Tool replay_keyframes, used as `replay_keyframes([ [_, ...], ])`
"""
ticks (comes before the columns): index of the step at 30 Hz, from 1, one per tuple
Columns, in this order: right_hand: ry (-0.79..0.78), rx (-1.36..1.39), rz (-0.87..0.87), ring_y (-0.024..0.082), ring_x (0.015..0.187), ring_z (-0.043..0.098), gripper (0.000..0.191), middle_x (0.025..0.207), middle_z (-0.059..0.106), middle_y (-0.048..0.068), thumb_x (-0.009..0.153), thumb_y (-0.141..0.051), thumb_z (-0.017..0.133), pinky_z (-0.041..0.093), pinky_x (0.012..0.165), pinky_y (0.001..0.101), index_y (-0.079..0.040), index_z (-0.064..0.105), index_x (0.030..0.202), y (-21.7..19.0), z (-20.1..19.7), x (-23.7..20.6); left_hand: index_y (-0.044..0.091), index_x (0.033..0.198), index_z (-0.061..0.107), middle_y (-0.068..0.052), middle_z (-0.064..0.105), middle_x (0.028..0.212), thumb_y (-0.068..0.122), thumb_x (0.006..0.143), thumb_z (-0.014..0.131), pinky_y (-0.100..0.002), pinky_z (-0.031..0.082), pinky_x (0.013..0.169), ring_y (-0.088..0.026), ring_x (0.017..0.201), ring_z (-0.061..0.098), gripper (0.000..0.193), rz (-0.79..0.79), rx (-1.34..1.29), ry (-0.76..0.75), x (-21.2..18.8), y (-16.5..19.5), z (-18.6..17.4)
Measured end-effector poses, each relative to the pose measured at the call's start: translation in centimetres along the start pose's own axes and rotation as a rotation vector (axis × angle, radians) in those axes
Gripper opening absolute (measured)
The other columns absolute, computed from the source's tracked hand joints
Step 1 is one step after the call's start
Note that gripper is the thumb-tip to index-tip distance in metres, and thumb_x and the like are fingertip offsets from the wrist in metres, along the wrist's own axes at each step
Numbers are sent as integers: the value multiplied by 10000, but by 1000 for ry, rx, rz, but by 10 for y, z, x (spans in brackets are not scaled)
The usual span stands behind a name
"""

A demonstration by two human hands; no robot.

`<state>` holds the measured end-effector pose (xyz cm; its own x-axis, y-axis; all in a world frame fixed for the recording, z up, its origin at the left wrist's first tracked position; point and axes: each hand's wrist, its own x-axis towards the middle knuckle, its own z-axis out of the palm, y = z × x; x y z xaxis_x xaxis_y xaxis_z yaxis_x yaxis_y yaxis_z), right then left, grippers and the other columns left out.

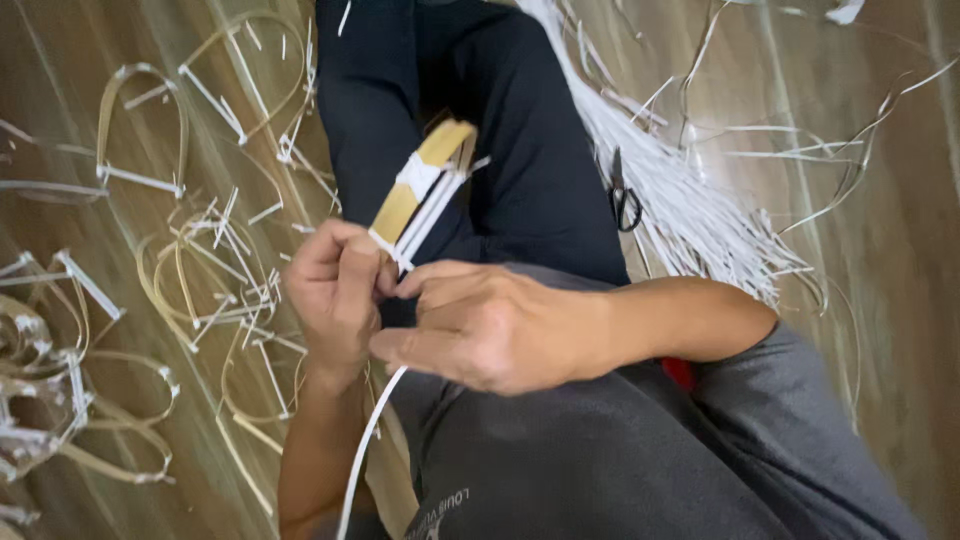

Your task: The person sits on the floor and weaves white plastic strips around a curved wooden frame. They repeatedly thread the strips through the frame, tighten them, and trim excess with scissors. The process continues with additional strips added to build up the woven structure.

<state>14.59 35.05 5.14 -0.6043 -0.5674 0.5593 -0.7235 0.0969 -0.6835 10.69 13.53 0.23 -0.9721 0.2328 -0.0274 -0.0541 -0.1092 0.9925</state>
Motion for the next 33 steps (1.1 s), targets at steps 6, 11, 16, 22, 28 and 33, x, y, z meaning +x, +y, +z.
replay_keyframes([
  [6,-38,-30,-24,229,692,586,272,695,523,42,928,-57,706,540,1012,420,57,700,1175,7,1,-4,6,941,582,-17,597,747,116,1081,562,-205,404,582,-59,649,541,179,68,49,14,-11,-5,6],
  [11,-71,-4,-22,247,681,589,170,683,532,77,933,-74,701,535,967,413,29,708,1068,32,4,-11,-5,927,594,-15,603,732,103,1089,572,-210,431,606,-65,649,550,195,155,150,14,-19,-7,9],
  [16,-111,2,-36,259,692,602,217,666,522,78,873,-70,695,522,1015,433,22,719,1068,42,5,-22,-13,940,585,-16,607,730,94,1043,621,-202,430,592,-52,636,540,153,129,141,-56,-22,-13,6],
  [22,-314,-67,23,283,723,635,230,671,616,81,926,-256,663,514,971,464,-27,688,905,28,9,-22,29,933,583,-10,571,712,144,1081,596,-235,408,534,-66,594,512,188,280,100,106,-6,-17,-5],
  [28,-766,-89,357,304,765,689,779,700,685,128,862,-558,655,547,859,454,27,553,1367,-5,-47,-30,63,917,544,-30,538,653,104,1118,602,-194,284,418,-57,501,423,213,247,-217,313,16,3,-47],
  [33,-84,-149,326,274,794,639,711,850,684,136,859,-476,694,520,729,404,80,621,1296,-4,-49,-7,52,894,570,18,542,673,145,1088,605,-216,368,447,-49,539,476,218,293,87,167,0,-11,-11],
])
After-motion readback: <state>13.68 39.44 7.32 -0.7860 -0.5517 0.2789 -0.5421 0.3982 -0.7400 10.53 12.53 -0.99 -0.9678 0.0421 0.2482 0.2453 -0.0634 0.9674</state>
